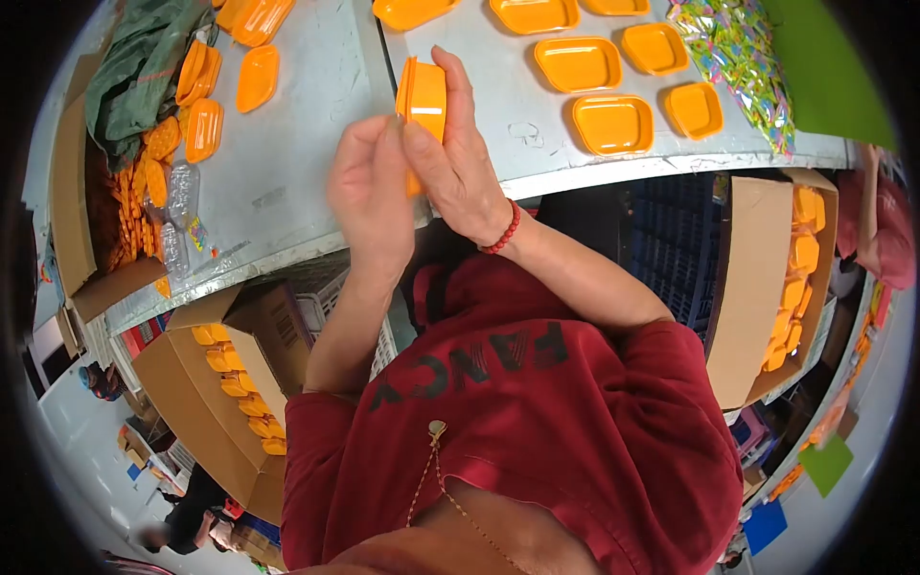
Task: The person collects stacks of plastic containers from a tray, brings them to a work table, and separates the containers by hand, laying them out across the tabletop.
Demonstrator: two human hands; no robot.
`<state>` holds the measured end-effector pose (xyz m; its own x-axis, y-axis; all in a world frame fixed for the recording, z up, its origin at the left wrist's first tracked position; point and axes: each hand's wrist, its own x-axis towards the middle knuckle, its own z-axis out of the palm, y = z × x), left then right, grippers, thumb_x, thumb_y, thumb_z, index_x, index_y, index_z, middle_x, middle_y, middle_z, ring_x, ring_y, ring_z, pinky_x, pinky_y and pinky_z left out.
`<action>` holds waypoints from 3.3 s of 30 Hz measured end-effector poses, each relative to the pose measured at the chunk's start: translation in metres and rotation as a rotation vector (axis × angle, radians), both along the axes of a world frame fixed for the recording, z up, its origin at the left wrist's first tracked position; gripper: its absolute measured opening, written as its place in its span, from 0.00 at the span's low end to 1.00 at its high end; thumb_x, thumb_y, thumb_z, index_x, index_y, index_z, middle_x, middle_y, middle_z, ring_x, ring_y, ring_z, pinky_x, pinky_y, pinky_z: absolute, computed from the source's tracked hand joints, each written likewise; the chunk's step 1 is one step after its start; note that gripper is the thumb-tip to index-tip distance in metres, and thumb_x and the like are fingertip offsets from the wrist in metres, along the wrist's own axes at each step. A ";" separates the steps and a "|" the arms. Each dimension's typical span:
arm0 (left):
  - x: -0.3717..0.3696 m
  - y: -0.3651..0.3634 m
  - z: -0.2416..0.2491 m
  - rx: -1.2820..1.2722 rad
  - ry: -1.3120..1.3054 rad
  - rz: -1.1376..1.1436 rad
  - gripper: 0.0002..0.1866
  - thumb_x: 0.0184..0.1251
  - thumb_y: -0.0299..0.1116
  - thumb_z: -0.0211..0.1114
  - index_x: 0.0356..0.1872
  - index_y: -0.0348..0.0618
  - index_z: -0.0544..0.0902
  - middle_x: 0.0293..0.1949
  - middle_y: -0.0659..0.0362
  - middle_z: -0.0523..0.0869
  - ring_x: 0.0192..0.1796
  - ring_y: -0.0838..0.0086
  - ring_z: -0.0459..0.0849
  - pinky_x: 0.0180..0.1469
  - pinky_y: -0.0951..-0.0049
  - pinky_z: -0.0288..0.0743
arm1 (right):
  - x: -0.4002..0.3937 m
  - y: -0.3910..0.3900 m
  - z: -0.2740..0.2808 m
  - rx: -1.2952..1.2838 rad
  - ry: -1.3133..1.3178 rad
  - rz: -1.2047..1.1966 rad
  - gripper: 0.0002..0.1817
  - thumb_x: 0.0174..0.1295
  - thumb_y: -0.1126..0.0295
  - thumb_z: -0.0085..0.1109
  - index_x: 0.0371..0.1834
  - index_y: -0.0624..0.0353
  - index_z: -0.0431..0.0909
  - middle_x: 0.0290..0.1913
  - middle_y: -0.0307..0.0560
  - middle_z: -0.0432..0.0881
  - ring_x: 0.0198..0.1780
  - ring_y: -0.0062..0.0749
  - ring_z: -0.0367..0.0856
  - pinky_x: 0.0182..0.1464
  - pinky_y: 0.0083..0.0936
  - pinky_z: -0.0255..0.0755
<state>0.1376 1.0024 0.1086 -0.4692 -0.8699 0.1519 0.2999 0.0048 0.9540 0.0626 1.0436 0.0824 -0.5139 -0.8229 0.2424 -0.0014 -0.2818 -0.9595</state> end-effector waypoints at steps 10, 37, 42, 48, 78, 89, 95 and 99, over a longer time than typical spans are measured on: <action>-0.034 -0.062 -0.040 -0.554 -0.437 0.168 0.03 0.58 0.27 0.60 0.31 0.39 0.76 0.27 0.55 0.79 0.25 0.69 0.75 0.30 0.73 0.70 | -0.045 0.009 -0.028 0.253 -0.187 -0.244 0.29 0.66 0.57 0.41 0.65 0.57 0.46 0.46 0.48 0.66 0.41 0.27 0.72 0.36 0.24 0.75; -0.011 0.027 -0.011 -0.105 -0.158 0.015 0.09 0.57 0.30 0.60 0.25 0.33 0.74 0.21 0.56 0.76 0.25 0.78 0.73 0.29 0.75 0.67 | -0.027 0.020 -0.038 0.045 -0.366 -0.058 0.34 0.66 0.43 0.27 0.61 0.61 0.56 0.53 0.49 0.68 0.52 0.31 0.68 0.57 0.29 0.60; -0.007 0.026 -0.008 0.009 -0.064 -0.026 0.09 0.56 0.29 0.60 0.25 0.33 0.74 0.19 0.55 0.72 0.24 0.79 0.71 0.28 0.75 0.65 | -0.018 0.018 -0.023 0.003 -0.287 -0.024 0.34 0.65 0.41 0.28 0.59 0.62 0.59 0.50 0.46 0.67 0.50 0.29 0.68 0.55 0.27 0.61; -0.003 0.028 -0.004 -0.102 -0.196 0.056 0.08 0.57 0.30 0.60 0.27 0.34 0.75 0.21 0.51 0.76 0.23 0.68 0.75 0.25 0.71 0.65 | -0.021 0.023 -0.026 -0.012 -0.399 0.101 0.35 0.66 0.43 0.27 0.60 0.66 0.58 0.56 0.49 0.67 0.56 0.32 0.66 0.61 0.28 0.56; 0.005 -0.006 0.003 -0.370 -0.234 0.316 0.05 0.57 0.27 0.55 0.26 0.36 0.71 0.25 0.48 0.73 0.30 0.54 0.73 0.32 0.63 0.66 | -0.058 0.017 -0.049 0.111 0.977 -0.266 0.27 0.67 0.54 0.40 0.64 0.58 0.53 0.60 0.52 0.63 0.59 0.44 0.64 0.56 0.34 0.63; -0.017 -0.033 -0.101 -1.172 -0.442 0.104 0.08 0.48 0.34 0.60 0.20 0.41 0.75 0.25 0.56 0.74 0.32 0.62 0.75 0.34 0.65 0.70 | -0.044 0.032 -0.019 0.167 -0.327 -0.184 0.32 0.64 0.43 0.36 0.60 0.57 0.59 0.56 0.48 0.67 0.52 0.36 0.69 0.53 0.34 0.65; -0.019 0.023 -0.018 -0.376 -0.198 0.008 0.10 0.57 0.34 0.59 0.29 0.35 0.76 0.23 0.52 0.78 0.27 0.63 0.78 0.28 0.68 0.69 | -0.028 0.029 -0.026 0.153 -0.347 -0.123 0.33 0.68 0.47 0.24 0.59 0.69 0.58 0.56 0.52 0.67 0.56 0.33 0.67 0.58 0.28 0.61; -0.010 0.031 -0.012 -0.247 -0.182 0.059 0.08 0.57 0.31 0.57 0.28 0.35 0.75 0.22 0.50 0.78 0.24 0.62 0.77 0.26 0.70 0.67 | -0.021 0.028 -0.019 0.250 -0.268 -0.154 0.34 0.68 0.46 0.25 0.59 0.68 0.58 0.56 0.53 0.67 0.56 0.33 0.68 0.59 0.27 0.60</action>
<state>0.1273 1.0332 0.0967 -0.4578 -0.8437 0.2804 0.1169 0.2556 0.9597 0.0415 1.0721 0.0629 -0.6535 -0.7481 -0.1152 0.2341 -0.0551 -0.9706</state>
